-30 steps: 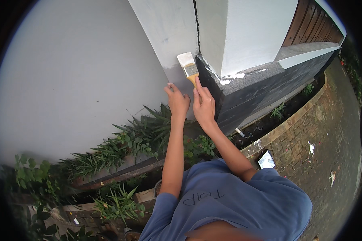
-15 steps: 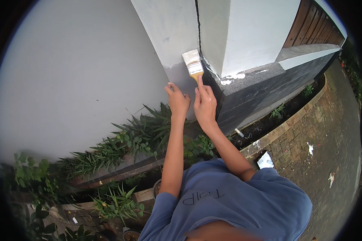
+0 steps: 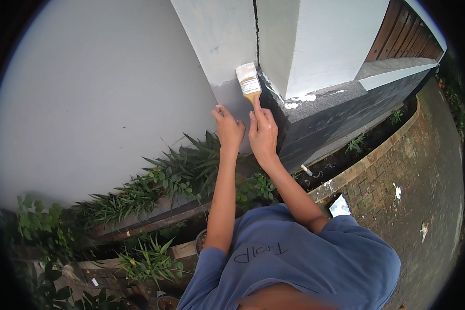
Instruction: Painting the exterior wall of a building using a paintbrush and white paint.
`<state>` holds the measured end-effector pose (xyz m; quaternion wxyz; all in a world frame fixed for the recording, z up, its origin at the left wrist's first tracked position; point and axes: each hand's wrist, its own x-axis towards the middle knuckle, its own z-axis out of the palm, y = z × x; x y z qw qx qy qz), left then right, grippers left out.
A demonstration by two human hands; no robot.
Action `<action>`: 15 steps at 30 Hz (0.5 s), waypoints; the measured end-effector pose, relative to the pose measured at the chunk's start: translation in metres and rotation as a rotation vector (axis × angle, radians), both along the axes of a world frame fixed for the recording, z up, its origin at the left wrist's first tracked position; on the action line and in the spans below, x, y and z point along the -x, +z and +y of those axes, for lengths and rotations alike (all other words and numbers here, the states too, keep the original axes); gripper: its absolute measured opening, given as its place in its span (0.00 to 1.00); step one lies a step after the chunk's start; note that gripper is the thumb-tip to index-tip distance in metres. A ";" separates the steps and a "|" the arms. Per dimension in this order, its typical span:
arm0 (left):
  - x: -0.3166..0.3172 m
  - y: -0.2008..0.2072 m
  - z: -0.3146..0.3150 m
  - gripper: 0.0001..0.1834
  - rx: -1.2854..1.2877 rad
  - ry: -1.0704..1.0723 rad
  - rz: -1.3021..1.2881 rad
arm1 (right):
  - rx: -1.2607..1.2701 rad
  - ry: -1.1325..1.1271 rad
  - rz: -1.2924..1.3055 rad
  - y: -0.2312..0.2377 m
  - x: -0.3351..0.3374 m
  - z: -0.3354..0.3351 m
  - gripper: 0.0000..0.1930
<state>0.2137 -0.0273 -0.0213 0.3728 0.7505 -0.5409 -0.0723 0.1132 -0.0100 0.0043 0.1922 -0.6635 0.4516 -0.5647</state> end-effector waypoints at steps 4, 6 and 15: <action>0.001 0.000 -0.001 0.39 -0.008 -0.002 0.005 | 0.019 -0.001 -0.016 -0.001 -0.001 -0.001 0.25; 0.000 0.000 -0.001 0.39 -0.008 0.004 0.022 | 0.030 -0.001 -0.023 -0.001 -0.001 -0.001 0.25; 0.001 0.001 0.000 0.38 0.002 0.007 0.017 | 0.013 0.025 -0.050 -0.003 -0.002 -0.002 0.24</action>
